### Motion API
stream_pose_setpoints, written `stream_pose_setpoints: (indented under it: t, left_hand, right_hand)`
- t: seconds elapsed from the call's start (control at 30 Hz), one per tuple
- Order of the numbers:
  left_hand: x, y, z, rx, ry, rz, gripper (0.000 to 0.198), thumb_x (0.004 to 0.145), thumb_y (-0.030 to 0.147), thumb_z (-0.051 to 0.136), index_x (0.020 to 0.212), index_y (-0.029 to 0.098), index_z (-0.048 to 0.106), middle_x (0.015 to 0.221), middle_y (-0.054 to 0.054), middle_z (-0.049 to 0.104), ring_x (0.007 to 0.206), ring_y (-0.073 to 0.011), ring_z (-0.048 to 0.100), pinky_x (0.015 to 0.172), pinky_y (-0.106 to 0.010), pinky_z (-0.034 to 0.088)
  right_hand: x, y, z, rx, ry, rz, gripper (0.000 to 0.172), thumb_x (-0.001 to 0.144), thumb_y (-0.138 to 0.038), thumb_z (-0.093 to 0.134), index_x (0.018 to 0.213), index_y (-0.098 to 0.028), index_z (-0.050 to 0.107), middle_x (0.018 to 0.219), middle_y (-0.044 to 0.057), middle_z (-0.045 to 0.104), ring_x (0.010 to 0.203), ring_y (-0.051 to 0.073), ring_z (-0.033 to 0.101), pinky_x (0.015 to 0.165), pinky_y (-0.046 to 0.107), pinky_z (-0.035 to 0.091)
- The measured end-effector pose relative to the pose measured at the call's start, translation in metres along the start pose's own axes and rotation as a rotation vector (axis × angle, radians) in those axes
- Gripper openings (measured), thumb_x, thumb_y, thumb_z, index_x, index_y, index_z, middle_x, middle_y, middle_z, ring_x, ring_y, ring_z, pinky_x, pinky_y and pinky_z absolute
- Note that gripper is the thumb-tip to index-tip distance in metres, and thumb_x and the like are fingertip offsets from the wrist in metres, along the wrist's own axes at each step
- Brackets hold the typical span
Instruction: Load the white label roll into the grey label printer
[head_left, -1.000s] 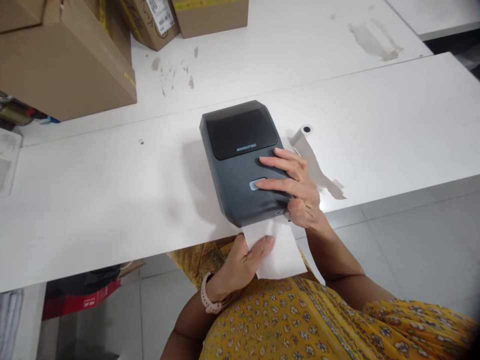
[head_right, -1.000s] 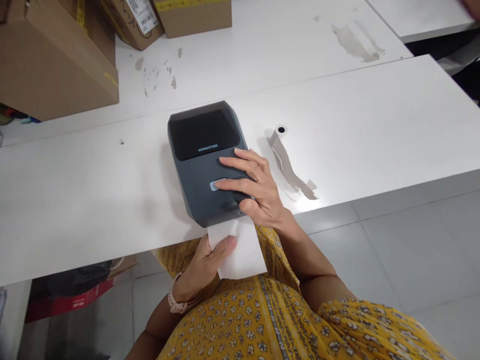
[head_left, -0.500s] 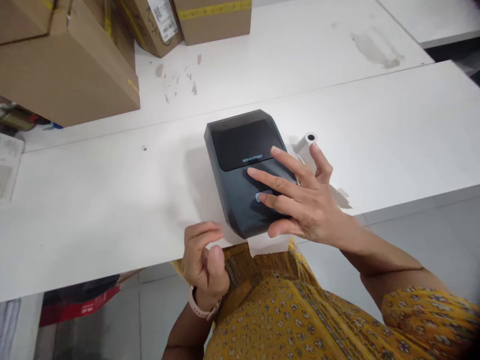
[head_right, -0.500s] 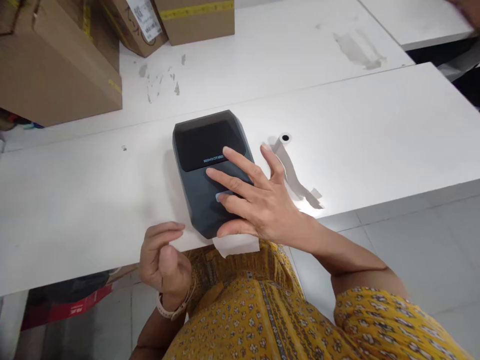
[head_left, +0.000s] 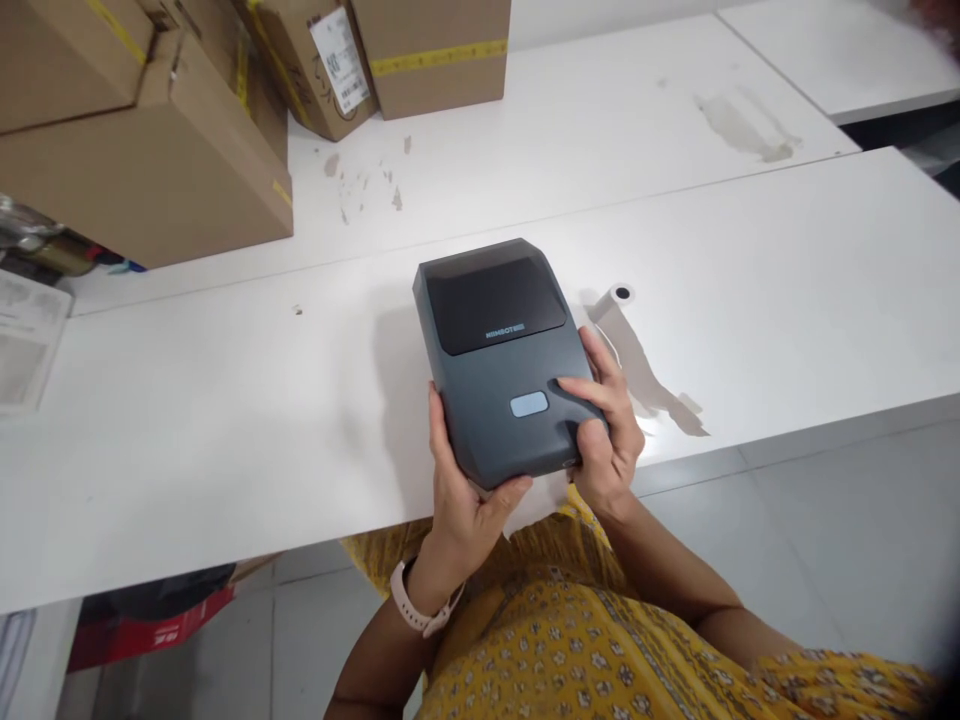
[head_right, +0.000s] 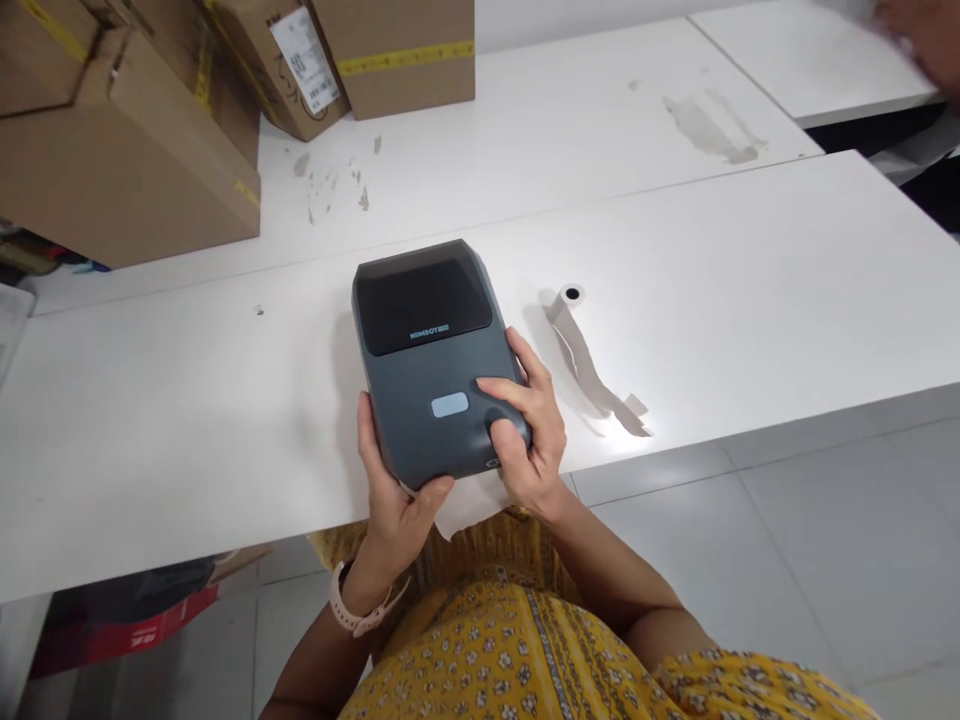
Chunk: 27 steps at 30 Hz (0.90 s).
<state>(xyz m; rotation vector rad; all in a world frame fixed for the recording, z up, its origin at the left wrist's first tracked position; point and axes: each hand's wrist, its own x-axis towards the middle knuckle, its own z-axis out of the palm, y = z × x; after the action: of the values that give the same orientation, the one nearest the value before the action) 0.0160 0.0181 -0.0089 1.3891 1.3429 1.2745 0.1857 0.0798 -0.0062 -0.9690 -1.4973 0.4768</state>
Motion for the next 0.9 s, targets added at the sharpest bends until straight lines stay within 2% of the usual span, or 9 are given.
stream_pose_setpoints:
  t: [0.2, 0.33, 0.47, 0.57, 0.67, 0.77, 0.9]
  left_hand:
    - [0.046, 0.003, -0.015, 0.027, -0.076, -0.001, 0.110, 0.093, 0.053, 0.075, 0.171, 0.036, -0.001, 0.181, -0.014, 0.013, 0.163, -0.0333, 0.032, 0.130, -0.051, 0.036]
    - [0.087, 0.003, -0.028, 0.058, -0.124, -0.002, 0.112, 0.091, 0.058, 0.074, 0.171, 0.034, -0.002, 0.180, -0.013, 0.018, 0.163, -0.0333, 0.033, 0.132, -0.054, 0.030]
    - [0.117, -0.001, -0.033, 0.057, -0.122, 0.038, 0.118, 0.087, 0.060, 0.078, 0.171, 0.033, 0.000, 0.181, -0.013, 0.014, 0.164, -0.0344, 0.029, 0.134, -0.054, 0.026]
    - [0.120, -0.005, -0.030, 0.051, -0.079, 0.055, 0.122, 0.084, 0.059, 0.082, 0.171, 0.032, 0.001, 0.182, -0.014, 0.012, 0.167, -0.0349, 0.020, 0.135, -0.054, 0.022]
    - [0.113, -0.011, -0.025, 0.021, -0.030, 0.015, 0.125, 0.082, 0.059, 0.084, 0.171, 0.032, 0.001, 0.181, -0.015, 0.011, 0.168, -0.0352, 0.018, 0.136, -0.054, 0.021]
    - [0.106, -0.015, -0.023, -0.033, -0.030, -0.019, 0.123, 0.082, 0.060, 0.083, 0.171, 0.031, 0.004, 0.181, -0.017, 0.015, 0.166, -0.0348, 0.024, 0.134, -0.053, 0.028]
    - [0.105, -0.015, -0.022, -0.112, -0.023, -0.034, 0.120, 0.083, 0.062, 0.081, 0.171, 0.031, 0.006, 0.180, -0.017, 0.021, 0.163, -0.0334, 0.033, 0.129, -0.048, 0.039]
  right_hand:
    - [0.029, 0.011, 0.021, -0.040, 0.035, 0.005, 0.032, 0.107, -0.045, 0.047, 0.125, -0.031, 0.069, 0.162, 0.007, 0.055, 0.154, 0.034, 0.048, 0.126, 0.064, 0.039]
    - [0.058, 0.026, 0.036, -0.028, -0.002, 0.018, 0.035, 0.107, -0.052, 0.048, 0.124, -0.030, 0.068, 0.159, 0.010, 0.055, 0.154, 0.033, 0.047, 0.128, 0.061, 0.037]
    - [0.079, 0.037, 0.044, 0.027, -0.047, 0.050, 0.041, 0.105, -0.061, 0.048, 0.126, -0.031, 0.068, 0.162, 0.008, 0.052, 0.156, 0.031, 0.044, 0.131, 0.059, 0.033]
    - [0.079, 0.042, 0.047, 0.126, -0.024, 0.154, 0.050, 0.103, -0.066, 0.050, 0.141, -0.034, 0.060, 0.165, 0.006, 0.050, 0.157, 0.030, 0.043, 0.132, 0.056, 0.033]
    - [0.068, 0.049, 0.049, 0.269, 0.063, 0.319, 0.057, 0.106, -0.067, 0.040, 0.152, -0.035, 0.052, 0.163, 0.005, 0.054, 0.153, 0.028, 0.049, 0.130, 0.056, 0.037]
    - [0.057, 0.056, 0.050, 0.332, 0.074, 0.387, 0.055, 0.108, -0.064, 0.037, 0.151, -0.035, 0.055, 0.163, 0.002, 0.055, 0.154, 0.026, 0.048, 0.133, 0.055, 0.032]
    - [0.050, 0.059, 0.050, 0.344, 0.043, 0.389, 0.058, 0.107, -0.065, 0.039, 0.157, -0.037, 0.051, 0.169, -0.001, 0.048, 0.159, 0.026, 0.041, 0.135, 0.055, 0.026]
